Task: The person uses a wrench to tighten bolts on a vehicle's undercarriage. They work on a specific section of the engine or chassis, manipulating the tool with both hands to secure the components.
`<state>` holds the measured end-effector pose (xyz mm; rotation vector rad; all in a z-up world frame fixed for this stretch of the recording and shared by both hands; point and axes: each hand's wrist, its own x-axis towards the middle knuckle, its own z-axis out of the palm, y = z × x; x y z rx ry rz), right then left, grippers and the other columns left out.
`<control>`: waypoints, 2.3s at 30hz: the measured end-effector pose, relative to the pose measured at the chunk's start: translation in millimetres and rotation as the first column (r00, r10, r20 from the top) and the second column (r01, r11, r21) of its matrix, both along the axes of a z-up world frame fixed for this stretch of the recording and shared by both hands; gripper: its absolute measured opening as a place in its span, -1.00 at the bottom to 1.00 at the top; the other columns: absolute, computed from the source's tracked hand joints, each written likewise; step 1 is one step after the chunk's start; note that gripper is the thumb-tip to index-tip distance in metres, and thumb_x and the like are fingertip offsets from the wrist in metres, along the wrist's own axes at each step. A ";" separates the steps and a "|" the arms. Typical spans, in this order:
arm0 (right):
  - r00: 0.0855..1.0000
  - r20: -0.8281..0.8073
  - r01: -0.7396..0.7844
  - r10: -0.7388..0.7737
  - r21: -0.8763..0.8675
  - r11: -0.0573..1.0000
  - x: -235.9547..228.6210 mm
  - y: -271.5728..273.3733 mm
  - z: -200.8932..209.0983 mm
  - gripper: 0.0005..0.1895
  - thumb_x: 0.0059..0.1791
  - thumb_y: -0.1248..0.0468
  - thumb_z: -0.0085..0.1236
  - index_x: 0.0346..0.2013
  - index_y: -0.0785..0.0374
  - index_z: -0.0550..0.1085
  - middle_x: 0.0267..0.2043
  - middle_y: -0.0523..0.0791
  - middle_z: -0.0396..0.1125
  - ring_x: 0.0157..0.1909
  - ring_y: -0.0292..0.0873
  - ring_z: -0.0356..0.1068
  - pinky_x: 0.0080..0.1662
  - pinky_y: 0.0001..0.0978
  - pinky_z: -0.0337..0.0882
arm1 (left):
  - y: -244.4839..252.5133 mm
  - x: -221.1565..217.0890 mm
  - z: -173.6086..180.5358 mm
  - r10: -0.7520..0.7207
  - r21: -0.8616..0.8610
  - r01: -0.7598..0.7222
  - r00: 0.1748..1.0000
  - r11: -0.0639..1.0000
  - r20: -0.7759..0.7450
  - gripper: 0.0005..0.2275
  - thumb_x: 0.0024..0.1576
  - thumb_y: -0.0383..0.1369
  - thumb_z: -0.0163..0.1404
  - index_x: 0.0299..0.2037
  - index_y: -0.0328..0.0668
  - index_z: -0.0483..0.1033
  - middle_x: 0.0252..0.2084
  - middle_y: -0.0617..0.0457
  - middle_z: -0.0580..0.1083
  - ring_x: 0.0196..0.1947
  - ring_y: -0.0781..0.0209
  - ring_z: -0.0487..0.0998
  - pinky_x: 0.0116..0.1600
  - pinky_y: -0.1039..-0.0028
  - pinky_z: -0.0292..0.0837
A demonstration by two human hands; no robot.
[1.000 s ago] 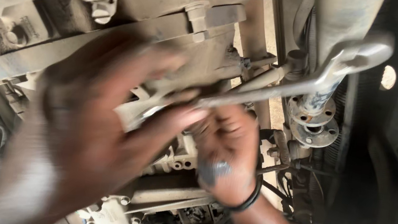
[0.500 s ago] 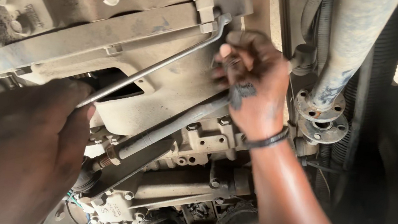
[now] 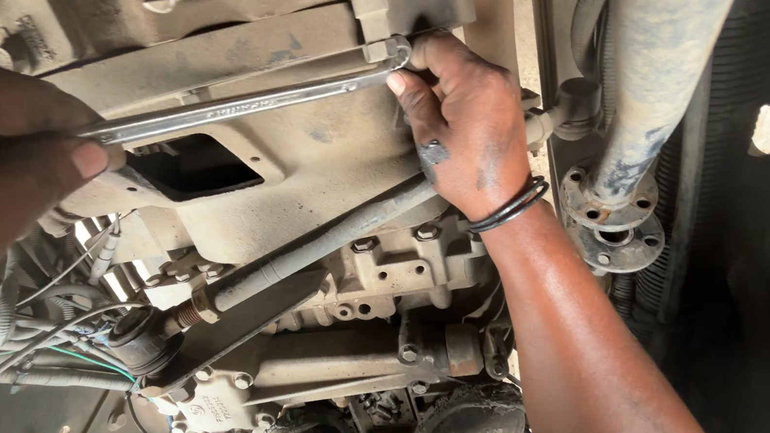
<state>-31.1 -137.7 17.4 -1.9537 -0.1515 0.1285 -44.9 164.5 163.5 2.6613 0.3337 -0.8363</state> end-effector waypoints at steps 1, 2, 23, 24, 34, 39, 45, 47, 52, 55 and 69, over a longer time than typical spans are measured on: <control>0.999 0.035 -0.008 0.009 -0.016 1.000 -0.4 -1.7 0.4 -0.90 0.11 0.38 0.23 -0.17 0.34 0.47 -0.42 -0.09 0.40 -0.42 -0.26 0.39 -0.33 -0.37 0.41 | 1.9 -0.4 -2.3 0.008 -0.019 -0.008 1.000 1.000 0.005 -0.80 0.28 -0.38 0.04 -0.03 -0.37 0.63 -0.42 -0.17 0.56 -0.57 0.15 0.57 -0.47 0.35 0.51; 0.997 0.073 -0.018 0.020 -0.031 0.999 0.3 -2.4 0.8 -0.90 0.11 0.38 0.23 -0.16 0.35 0.47 -0.41 -0.07 0.40 -0.41 -0.25 0.39 -0.31 -0.35 0.41 | 2.4 -0.6 -3.3 0.018 -0.036 -0.017 1.000 0.999 0.013 -0.79 0.27 -0.39 0.04 -0.01 -0.38 0.62 -0.39 -0.16 0.56 -0.56 0.16 0.59 -0.45 0.35 0.52; 0.986 0.160 0.064 -0.043 -0.129 0.990 10.3 -4.1 -20.5 -0.76 0.02 0.27 0.43 -0.29 0.32 0.50 -0.41 -0.06 0.44 -0.43 -0.20 0.43 -0.33 -0.34 0.44 | -93.1 -26.3 51.3 -0.478 0.260 0.405 0.796 0.877 0.372 -0.81 0.15 -0.43 0.13 -0.13 -0.45 0.59 -0.61 -0.11 0.46 -0.69 0.10 0.48 -0.56 0.34 0.36; 0.989 0.143 0.068 -0.049 -0.133 0.989 12.1 -4.9 -21.3 -0.74 0.01 0.24 0.45 -0.29 0.31 0.50 -0.42 -0.08 0.44 -0.44 -0.23 0.41 -0.34 -0.36 0.44 | -92.9 -26.3 52.1 -0.464 0.248 0.394 0.791 0.885 0.399 -0.82 0.15 -0.43 0.14 -0.16 -0.45 0.60 -0.62 -0.11 0.46 -0.69 0.10 0.47 -0.57 0.34 0.34; 0.976 0.170 0.154 -0.134 -0.111 0.982 18.8 -14.5 -22.8 -0.52 -0.11 0.09 0.61 -0.31 0.34 0.47 -0.50 -0.11 0.36 -0.47 -0.30 0.30 -0.39 -0.40 0.38 | -78.8 -63.4 -15.3 0.254 -0.342 0.019 0.631 0.939 0.733 -0.88 0.35 -0.49 -0.09 -0.13 -0.23 0.55 -0.42 0.02 0.52 -0.49 0.34 0.53 -0.35 0.44 0.44; 0.967 0.191 0.201 -0.167 -0.178 0.963 12.5 -7.0 -23.3 -0.52 -0.11 0.08 0.61 -0.31 0.34 0.47 -0.50 -0.10 0.39 -0.48 -0.26 0.36 -0.40 -0.37 0.39 | -123.8 -67.1 -50.3 0.483 -0.562 -0.131 0.688 0.817 0.542 -0.86 0.39 -0.49 -0.15 -0.02 -0.26 0.49 -0.06 -0.15 0.58 -0.20 0.16 0.67 -0.17 0.29 0.66; 0.972 0.207 0.159 -0.111 -0.236 0.959 12.4 8.4 9.4 -0.62 -0.02 0.23 0.56 -0.26 0.39 0.47 -0.44 -0.01 0.41 -0.44 -0.15 0.42 -0.36 -0.27 0.41 | -157.7 -17.9 -102.4 0.736 -0.870 -0.432 0.665 0.240 -0.127 -0.50 0.25 0.03 -0.15 0.08 -0.32 0.46 -0.18 -0.11 0.62 -0.24 0.14 0.69 -0.14 0.32 0.71; 0.951 0.308 0.111 -0.013 -0.303 0.947 5.4 12.0 35.6 -0.74 -0.03 0.37 0.39 -0.17 0.45 0.49 -0.32 0.08 0.42 -0.38 -0.05 0.44 -0.30 -0.21 0.43 | -162.8 -5.9 -107.6 0.758 -0.916 -0.344 0.648 0.204 -0.075 -0.49 0.27 0.03 -0.11 0.05 -0.39 0.43 -0.14 -0.14 0.56 -0.20 0.13 0.69 -0.20 0.25 0.76; 0.895 0.413 -0.022 0.171 -0.341 0.940 -35.0 22.3 111.2 -0.83 -0.02 0.46 0.22 -0.16 0.46 0.48 -0.30 0.10 0.40 -0.39 -0.04 0.41 -0.30 -0.21 0.40 | -158.1 -4.3 -99.2 0.586 -0.716 -0.334 0.800 0.613 0.129 -0.54 0.41 -0.09 -0.31 -0.10 -0.43 0.49 -0.34 -0.24 0.54 -0.34 0.07 0.67 -0.30 0.31 0.66; 0.912 0.348 -0.140 0.218 -0.234 0.962 -56.3 33.8 122.5 -0.88 -0.02 0.48 0.15 -0.19 0.46 0.46 -0.33 0.07 0.38 -0.41 -0.08 0.37 -0.32 -0.24 0.38 | -158.9 -5.5 -115.0 0.619 -0.870 -0.114 0.747 0.480 0.243 -0.55 0.39 -0.08 -0.29 0.02 -0.43 0.43 -0.25 -0.17 0.55 -0.29 0.15 0.69 -0.29 0.40 0.69; 0.955 0.027 -0.169 0.296 0.870 0.464 -7.6 120.8 121.7 -0.89 0.00 0.56 -0.14 -0.35 0.43 0.37 -0.47 -0.04 0.26 -0.52 -0.23 0.22 -0.42 -0.37 0.26 | -162.4 -26.1 -166.3 0.582 -0.833 -0.297 0.605 -0.467 -0.543 -0.51 0.37 -0.03 -0.15 0.25 -0.35 0.35 0.12 -0.23 0.45 0.05 -0.03 0.56 0.12 0.19 0.58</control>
